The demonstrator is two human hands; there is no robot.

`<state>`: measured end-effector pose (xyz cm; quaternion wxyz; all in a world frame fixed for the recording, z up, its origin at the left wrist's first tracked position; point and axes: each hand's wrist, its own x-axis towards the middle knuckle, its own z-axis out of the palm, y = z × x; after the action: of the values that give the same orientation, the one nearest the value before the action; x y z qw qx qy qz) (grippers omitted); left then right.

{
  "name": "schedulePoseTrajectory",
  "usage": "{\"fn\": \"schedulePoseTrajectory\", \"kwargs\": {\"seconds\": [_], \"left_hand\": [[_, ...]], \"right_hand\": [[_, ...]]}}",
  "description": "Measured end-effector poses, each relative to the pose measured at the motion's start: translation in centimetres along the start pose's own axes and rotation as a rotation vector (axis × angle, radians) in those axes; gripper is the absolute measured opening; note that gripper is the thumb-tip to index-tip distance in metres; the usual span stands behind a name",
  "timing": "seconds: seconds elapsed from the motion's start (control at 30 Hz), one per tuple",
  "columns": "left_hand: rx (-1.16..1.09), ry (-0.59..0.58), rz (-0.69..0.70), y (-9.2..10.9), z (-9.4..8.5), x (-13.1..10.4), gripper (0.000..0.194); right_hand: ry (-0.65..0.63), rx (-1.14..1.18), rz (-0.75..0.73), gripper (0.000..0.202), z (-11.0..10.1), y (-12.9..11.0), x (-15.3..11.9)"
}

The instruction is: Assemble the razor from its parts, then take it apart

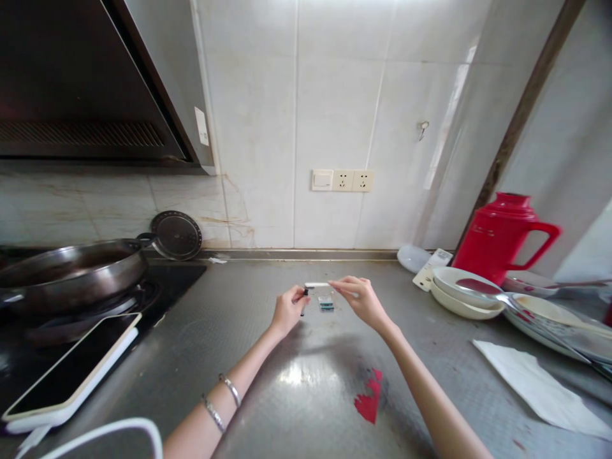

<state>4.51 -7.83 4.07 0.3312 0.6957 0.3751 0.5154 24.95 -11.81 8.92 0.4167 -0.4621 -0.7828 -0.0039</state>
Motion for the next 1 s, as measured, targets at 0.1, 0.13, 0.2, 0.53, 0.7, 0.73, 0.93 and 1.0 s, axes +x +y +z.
{"fn": "schedulePoseTrajectory", "kwargs": {"seconds": [0.1, 0.13, 0.2, 0.53, 0.7, 0.73, 0.93, 1.0], "left_hand": [[0.008, -0.005, -0.009, 0.04, -0.03, -0.03, 0.01], [0.008, -0.006, -0.01, 0.05, -0.03, -0.04, 0.01], [-0.001, -0.01, -0.006, 0.09, -0.01, -0.05, 0.009], [-0.02, -0.004, -0.027, 0.58, -0.16, 0.02, 0.007], [-0.027, -0.011, -0.035, 0.54, -0.16, 0.03, 0.008], [-0.028, -0.011, -0.029, 0.51, -0.15, 0.02, 0.009], [-0.074, -0.013, -0.045, 0.37, -0.12, 0.06, 0.011], [-0.075, -0.018, -0.054, 0.41, -0.14, 0.08, 0.011]], "right_hand": [[0.083, 0.008, 0.043, 0.025, 0.27, 0.19, 0.03], [0.079, 0.032, 0.036, 0.025, 0.32, 0.21, 0.05], [0.022, 0.116, 0.002, 0.026, 0.31, 0.18, 0.1], [-0.051, 0.252, 0.005, 0.026, -0.12, 0.33, 0.09], [0.047, 0.23, 0.065, 0.026, -0.02, 0.25, 0.06], [0.045, 0.225, 0.067, 0.026, 0.0, 0.25, 0.05], [-0.037, 0.295, 0.074, 0.027, 0.35, 0.48, 0.04], [0.031, 0.258, 0.126, 0.027, 0.65, 0.53, 0.0]]}}
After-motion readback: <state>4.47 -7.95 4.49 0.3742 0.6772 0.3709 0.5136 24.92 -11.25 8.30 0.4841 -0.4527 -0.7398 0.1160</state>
